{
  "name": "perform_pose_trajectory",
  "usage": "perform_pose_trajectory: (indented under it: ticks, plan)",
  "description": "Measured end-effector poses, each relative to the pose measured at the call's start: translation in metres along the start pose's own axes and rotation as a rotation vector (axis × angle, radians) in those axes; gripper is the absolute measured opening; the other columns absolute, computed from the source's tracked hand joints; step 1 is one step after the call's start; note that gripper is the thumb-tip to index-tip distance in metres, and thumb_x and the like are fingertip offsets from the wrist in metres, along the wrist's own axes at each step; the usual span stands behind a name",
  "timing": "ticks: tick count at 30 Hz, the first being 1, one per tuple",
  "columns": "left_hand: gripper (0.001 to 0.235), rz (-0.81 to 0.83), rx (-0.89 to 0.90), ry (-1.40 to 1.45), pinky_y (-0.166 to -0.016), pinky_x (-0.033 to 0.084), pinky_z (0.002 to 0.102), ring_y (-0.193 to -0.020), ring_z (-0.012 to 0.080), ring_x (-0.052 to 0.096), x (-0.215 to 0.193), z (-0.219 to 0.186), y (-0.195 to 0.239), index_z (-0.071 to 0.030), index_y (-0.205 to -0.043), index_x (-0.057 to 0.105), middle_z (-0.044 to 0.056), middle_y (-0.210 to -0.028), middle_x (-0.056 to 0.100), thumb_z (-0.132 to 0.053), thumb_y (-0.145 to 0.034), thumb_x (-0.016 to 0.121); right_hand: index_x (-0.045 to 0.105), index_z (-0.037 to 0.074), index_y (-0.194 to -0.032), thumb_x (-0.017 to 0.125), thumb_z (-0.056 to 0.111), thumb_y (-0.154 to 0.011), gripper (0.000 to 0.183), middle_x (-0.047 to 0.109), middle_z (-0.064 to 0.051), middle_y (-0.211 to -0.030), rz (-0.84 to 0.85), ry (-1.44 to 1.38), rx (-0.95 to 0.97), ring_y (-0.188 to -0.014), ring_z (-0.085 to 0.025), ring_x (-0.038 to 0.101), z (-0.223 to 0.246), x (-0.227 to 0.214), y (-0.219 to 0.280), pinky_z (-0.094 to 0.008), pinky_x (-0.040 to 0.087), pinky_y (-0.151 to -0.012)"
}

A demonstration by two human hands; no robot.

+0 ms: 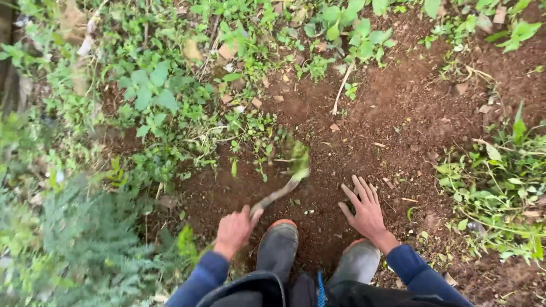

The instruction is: Clearing weeds from a patch of soil using a hand sickle and manual pulling.

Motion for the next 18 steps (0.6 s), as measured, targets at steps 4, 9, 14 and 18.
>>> perform_pose_trajectory:
  ticks: [4, 9, 14, 18]
  plan:
    - [0.068, 0.071, -0.001, 0.115, -0.039, 0.054, 0.035, -0.041, 0.0165, 0.058, -0.022, -0.015, -0.036, -0.011, -0.111, 0.059, -0.001, -0.057, 0.059, -0.066, -0.102, 0.020, 0.048, 0.020, -0.153, 0.058, 0.042, -0.099, 0.059, 0.036, -0.019, -0.166, 0.041, 0.028, -0.008, -0.151, -0.036, 0.039, -0.003, 0.002, 0.000, -0.055, 0.031, -0.126]
    - [0.061, 0.053, -0.143, 0.150, -0.068, 0.051, 0.065, -0.080, 0.0543, 0.068, -0.003, -0.005, 0.001, -0.013, -0.106, 0.058, 0.024, -0.078, 0.072, -0.069, -0.100, 0.034, 0.047, 0.014, -0.153, 0.049, 0.044, -0.103, 0.058, 0.033, -0.023, -0.165, 0.091, 0.034, 0.038, -0.152, -0.042, 0.033, 0.000, 0.004, 0.003, -0.060, 0.024, -0.127]
    - [0.059, -0.091, -0.034, 0.103, -0.067, 0.058, 0.056, -0.075, 0.0460, 0.073, -0.030, -0.039, -0.060, -0.012, -0.102, 0.063, 0.023, -0.074, 0.072, -0.065, -0.104, 0.038, 0.050, 0.017, -0.150, 0.053, 0.047, -0.100, 0.059, 0.039, -0.020, -0.161, 0.061, 0.189, 0.027, -0.151, -0.039, 0.037, -0.002, 0.013, -0.007, -0.057, 0.027, -0.125]
    - [0.060, 0.034, -0.099, 0.129, -0.079, 0.062, 0.051, -0.088, 0.0422, 0.077, -0.051, -0.045, -0.054, -0.012, -0.103, 0.066, 0.024, -0.082, 0.075, -0.065, -0.104, 0.037, 0.052, 0.019, -0.149, 0.058, 0.046, -0.098, 0.058, 0.042, -0.019, -0.159, 0.032, 0.217, -0.010, -0.150, -0.038, 0.039, -0.003, 0.015, -0.002, -0.055, 0.030, -0.123]
Point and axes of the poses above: each hand's wrist, its own y-axis away from the middle knuckle, its own x-axis out of the palm, z = x × y, the point moved 6 cm from there along -y, towards the middle knuckle
